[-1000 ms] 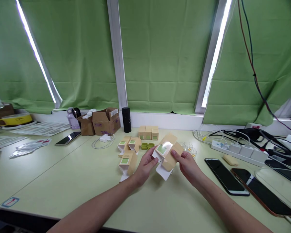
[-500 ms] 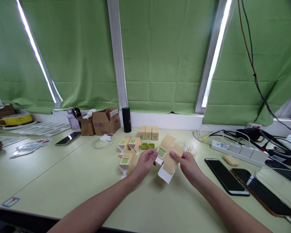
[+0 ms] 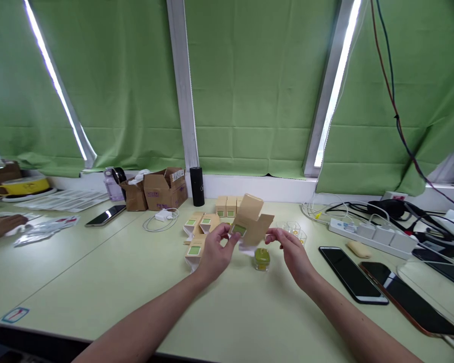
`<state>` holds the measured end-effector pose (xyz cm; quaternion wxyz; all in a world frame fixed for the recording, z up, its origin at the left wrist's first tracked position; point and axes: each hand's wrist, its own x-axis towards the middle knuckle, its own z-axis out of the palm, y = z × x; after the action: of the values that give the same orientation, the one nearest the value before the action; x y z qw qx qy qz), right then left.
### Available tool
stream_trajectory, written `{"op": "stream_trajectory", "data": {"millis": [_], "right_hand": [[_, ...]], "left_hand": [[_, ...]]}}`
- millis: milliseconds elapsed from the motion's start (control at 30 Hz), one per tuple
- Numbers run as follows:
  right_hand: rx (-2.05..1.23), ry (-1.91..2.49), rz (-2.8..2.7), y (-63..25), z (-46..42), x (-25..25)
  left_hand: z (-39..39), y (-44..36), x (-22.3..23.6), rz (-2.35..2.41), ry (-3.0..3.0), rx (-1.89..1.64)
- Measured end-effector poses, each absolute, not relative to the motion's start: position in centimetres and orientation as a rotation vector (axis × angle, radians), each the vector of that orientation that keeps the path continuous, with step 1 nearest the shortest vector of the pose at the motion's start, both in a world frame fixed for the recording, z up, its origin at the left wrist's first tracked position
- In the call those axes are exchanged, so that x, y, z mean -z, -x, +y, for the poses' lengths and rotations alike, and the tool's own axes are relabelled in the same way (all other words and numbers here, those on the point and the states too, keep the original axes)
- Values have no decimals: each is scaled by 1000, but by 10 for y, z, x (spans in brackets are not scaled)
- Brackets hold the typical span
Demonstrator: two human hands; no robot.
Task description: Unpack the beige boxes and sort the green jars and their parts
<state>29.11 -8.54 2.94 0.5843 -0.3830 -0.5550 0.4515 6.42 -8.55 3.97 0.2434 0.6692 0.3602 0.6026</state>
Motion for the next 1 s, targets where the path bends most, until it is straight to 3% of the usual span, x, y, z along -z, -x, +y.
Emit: {"op": "stream_trajectory", "data": {"millis": [133, 400, 533, 767, 1000], "right_hand": [[-1115, 924, -1194, -291, -82, -26], [-1130, 1014, -1150, -292, -77, -18], [-1189, 1012, -1153, -293, -73, -9], [-1098, 1074, -1303, -294, -72, -12], [-1092, 1085, -1305, -294, -69, -10]], "left_hand": [[-84, -50, -46, 951, -2391, -1894], [-85, -33, -49, 1037, -2848, -1687], [-87, -36, -48, 945, -2951, -1799], [-90, -34, -84, 1264, -2353, -2035], [-97, 51, -108, 1699, -1828, -1656]]}}
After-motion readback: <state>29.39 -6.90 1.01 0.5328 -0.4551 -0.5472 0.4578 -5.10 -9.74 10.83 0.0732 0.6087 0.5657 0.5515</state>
